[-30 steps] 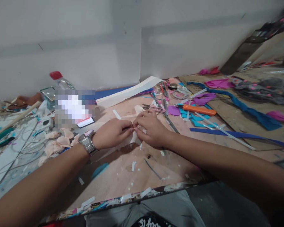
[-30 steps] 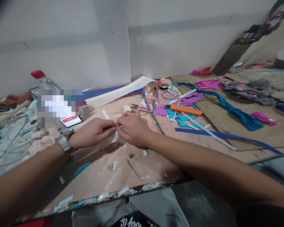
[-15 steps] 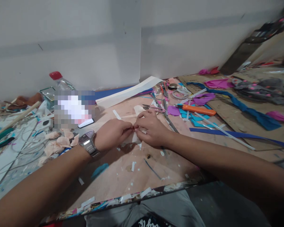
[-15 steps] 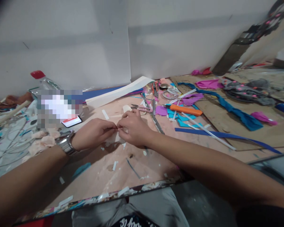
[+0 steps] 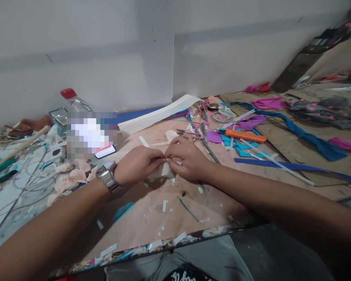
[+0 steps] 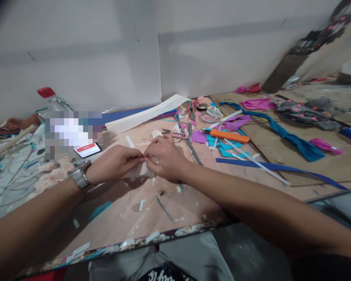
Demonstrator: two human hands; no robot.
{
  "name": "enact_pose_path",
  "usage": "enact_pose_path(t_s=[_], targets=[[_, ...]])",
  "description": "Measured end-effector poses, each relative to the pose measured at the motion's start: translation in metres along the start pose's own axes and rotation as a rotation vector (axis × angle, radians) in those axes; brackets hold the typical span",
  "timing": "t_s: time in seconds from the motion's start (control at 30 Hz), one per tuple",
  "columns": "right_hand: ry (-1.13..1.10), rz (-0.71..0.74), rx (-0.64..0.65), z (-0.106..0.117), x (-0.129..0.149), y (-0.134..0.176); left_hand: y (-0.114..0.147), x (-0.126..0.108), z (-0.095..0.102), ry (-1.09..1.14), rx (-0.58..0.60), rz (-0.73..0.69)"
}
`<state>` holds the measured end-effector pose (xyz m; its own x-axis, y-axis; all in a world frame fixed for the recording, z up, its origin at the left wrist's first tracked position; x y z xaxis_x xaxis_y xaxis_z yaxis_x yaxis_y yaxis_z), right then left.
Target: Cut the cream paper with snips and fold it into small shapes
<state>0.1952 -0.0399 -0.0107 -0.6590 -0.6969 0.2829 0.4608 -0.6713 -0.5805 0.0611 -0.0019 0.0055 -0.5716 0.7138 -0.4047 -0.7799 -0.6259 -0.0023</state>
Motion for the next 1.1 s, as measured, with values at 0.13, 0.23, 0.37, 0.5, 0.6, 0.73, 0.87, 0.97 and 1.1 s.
enact_pose_path(t_s=[0.13, 0.23, 0.37, 0.5, 0.6, 0.73, 0.87, 0.97, 1.1], targets=[[-0.035, -0.049, 0.026, -0.0021, -0.0030, 0.0003, -0.0004, 0.0002, 0.0005, -0.021, -0.012, 0.014], [-0.046, -0.062, 0.047, -0.0028, -0.0033, -0.0001, -0.0004, 0.0017, 0.0005, -0.012, -0.004, 0.026], [-0.035, -0.043, 0.045, -0.0008, -0.0009, -0.0009, -0.0004, 0.0040, 0.0008, 0.059, 0.022, 0.011], [-0.016, -0.045, 0.033, 0.0007, -0.0002, -0.0007, -0.0010, 0.0055, 0.0008, 0.136, 0.059, -0.001], [-0.022, -0.046, 0.032, 0.0004, -0.0003, -0.0003, -0.0015, 0.0067, 0.0015, 0.138, 0.057, 0.013], [-0.036, -0.039, 0.022, 0.0002, 0.0001, 0.0002, -0.0012, 0.0070, 0.0012, 0.134, 0.059, 0.017], [-0.037, -0.045, 0.030, -0.0008, 0.0002, 0.0002, -0.0003, 0.0061, 0.0005, 0.122, 0.057, 0.006], [-0.041, -0.058, 0.042, -0.0021, -0.0007, 0.0003, -0.0002, 0.0056, -0.0001, 0.116, 0.056, 0.003], [-0.048, -0.065, 0.032, -0.0020, -0.0021, 0.0003, -0.0007, 0.0063, 0.0004, 0.106, 0.048, 0.008]])
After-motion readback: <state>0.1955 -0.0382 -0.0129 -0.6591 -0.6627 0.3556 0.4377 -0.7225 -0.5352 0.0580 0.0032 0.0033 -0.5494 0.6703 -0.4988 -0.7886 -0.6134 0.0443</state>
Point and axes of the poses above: each hand's wrist, its own y-axis away from the middle knuckle, its own z-axis out of the back of the hand, x = y × z, the point moved 6 cm from there along -y, towards the middle knuckle, and after that the axes turned 4 degrees about z, right-handed, at the moved point
